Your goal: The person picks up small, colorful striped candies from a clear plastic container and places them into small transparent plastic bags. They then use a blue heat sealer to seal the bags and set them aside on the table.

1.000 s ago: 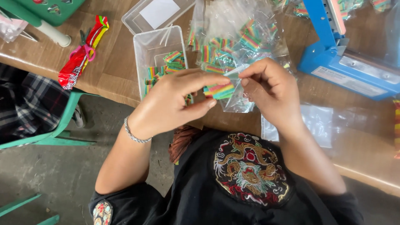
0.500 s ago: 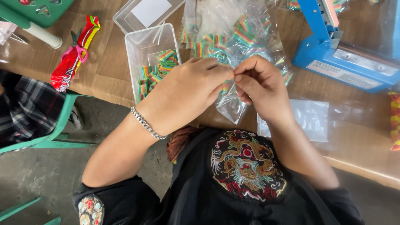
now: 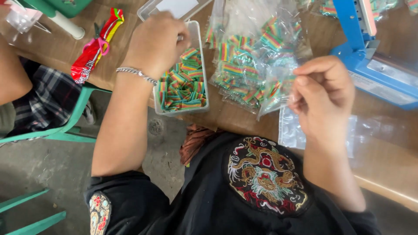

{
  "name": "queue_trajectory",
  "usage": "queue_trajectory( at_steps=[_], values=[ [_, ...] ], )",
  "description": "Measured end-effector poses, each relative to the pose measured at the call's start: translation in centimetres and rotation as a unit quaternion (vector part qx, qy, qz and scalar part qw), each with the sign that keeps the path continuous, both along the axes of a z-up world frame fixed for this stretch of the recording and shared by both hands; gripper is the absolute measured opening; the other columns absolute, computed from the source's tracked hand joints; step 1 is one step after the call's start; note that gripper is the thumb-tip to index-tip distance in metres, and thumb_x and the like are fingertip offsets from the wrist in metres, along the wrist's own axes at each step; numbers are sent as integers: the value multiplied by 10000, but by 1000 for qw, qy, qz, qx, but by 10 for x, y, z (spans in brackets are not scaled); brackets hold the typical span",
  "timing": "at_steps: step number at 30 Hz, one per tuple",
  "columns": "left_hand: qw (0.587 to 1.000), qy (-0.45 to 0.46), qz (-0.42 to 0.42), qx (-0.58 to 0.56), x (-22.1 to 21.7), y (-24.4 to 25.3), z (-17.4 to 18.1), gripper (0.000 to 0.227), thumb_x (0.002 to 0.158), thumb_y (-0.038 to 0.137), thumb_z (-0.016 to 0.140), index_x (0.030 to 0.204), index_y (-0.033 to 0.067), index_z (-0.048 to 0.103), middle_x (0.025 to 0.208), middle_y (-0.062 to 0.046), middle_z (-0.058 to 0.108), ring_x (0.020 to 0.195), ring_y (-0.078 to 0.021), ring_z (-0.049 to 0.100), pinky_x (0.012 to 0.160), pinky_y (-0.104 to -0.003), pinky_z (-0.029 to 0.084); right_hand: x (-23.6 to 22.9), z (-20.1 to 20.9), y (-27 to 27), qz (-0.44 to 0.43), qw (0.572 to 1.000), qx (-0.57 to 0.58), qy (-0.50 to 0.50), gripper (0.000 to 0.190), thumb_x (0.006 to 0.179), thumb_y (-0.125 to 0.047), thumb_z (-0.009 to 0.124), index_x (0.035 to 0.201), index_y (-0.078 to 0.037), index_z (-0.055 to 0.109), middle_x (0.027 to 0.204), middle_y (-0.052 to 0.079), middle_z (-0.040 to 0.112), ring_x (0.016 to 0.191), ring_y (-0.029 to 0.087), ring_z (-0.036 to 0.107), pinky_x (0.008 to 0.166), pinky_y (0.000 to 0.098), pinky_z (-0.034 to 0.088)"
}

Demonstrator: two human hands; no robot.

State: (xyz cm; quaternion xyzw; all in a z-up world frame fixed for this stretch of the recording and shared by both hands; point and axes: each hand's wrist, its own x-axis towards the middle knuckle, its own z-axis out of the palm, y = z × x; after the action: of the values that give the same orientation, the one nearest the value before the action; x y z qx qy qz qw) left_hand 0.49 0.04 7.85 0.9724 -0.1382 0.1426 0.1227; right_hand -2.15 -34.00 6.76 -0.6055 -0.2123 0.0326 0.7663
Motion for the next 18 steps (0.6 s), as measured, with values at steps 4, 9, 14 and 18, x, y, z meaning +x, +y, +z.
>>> queue_trajectory(
  at_steps=[4,9,14,18],
  values=[
    [956,215,143,140,17,18,-51,142,1011,240,680,951,130,747,987,-133,656,898,-377,681,698,-507,591,-2,2,-1,-34,999,4,17,38,1053,-117,616,1075,-93,598,748,11,607,553,51,539,452,164,371],
    [929,246,159,226,37,17,-93,404,1025,425,685,965,31,757,946,-147,718,872,-336,720,670,-447,597,-2,-12,3,-19,999,3,34,34,1041,-79,595,1070,-74,578,702,53,572,509,90,484,445,199,346],
    [945,283,152,65,28,27,-78,371,988,185,548,630,99,497,659,-80,540,615,-316,556,522,-472,470,-2,-14,-2,-19,999,-12,40,36,1041,-99,612,1066,-82,593,726,40,583,548,81,514,460,186,380],
    [955,258,141,-40,10,33,-54,376,954,68,476,604,141,361,564,8,342,508,-155,356,441,-333,302,-2,-18,-1,-9,999,-8,30,45,1042,-104,620,1071,-76,598,720,44,586,558,76,536,453,183,383]
  ],
)
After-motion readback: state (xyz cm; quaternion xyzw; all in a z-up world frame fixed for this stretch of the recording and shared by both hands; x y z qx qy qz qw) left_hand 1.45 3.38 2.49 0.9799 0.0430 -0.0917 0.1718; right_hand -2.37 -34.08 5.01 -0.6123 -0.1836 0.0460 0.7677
